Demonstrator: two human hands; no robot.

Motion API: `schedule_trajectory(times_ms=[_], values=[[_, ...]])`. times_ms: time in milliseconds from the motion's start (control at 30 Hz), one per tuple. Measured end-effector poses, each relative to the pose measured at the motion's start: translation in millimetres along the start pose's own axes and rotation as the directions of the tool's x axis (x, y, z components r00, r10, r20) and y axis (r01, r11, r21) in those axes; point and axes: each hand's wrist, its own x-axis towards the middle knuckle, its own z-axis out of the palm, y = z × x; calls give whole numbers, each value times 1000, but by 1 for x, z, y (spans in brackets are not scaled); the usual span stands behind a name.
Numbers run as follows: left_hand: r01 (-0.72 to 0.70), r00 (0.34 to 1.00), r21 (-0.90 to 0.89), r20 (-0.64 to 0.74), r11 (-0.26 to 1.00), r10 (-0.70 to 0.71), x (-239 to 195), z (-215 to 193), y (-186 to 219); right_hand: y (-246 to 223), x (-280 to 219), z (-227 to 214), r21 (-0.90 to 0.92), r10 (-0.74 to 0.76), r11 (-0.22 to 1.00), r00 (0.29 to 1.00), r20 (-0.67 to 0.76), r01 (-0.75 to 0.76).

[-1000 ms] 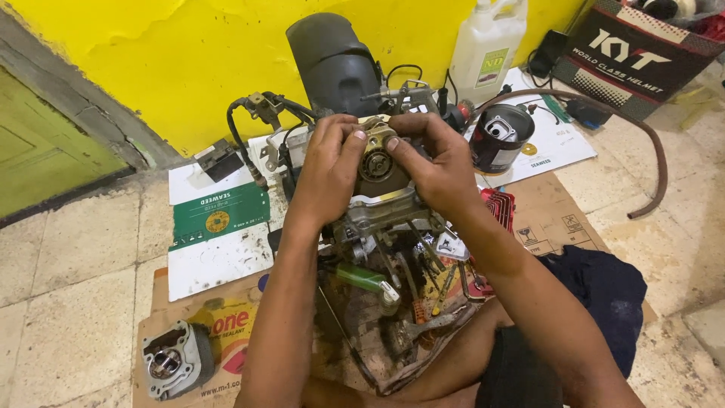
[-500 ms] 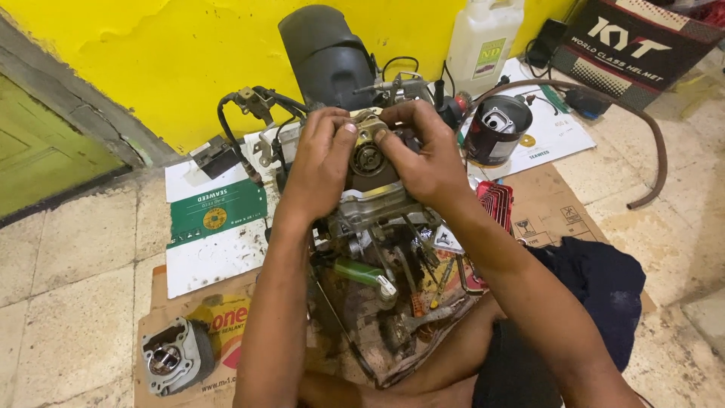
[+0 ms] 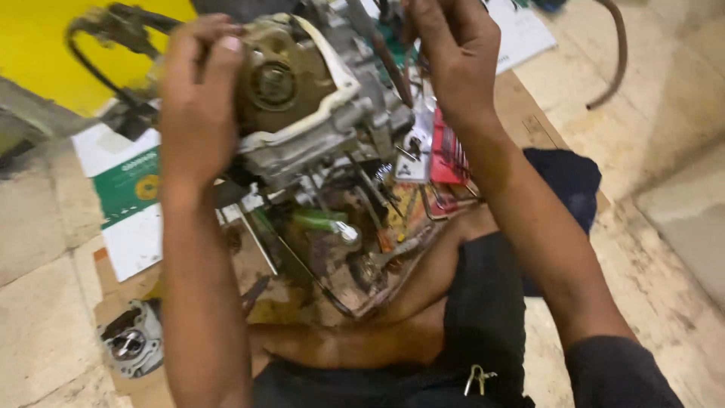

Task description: Disassembling, cleaning, and inspecting components of a motorcycle engine cylinder head on a workshop floor.

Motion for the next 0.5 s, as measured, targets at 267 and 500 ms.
schedule_trajectory(times_ms=[267, 500], values=[[-118, 993, -61, -18, 991, 117, -24, 2, 14, 187, -95, -87, -624, 579, 631, 815, -16, -461], [-143, 981, -134, -151, 981, 123, -55, 18, 7, 269, -125, -93, -946, 637, 323, 731, 245, 36]])
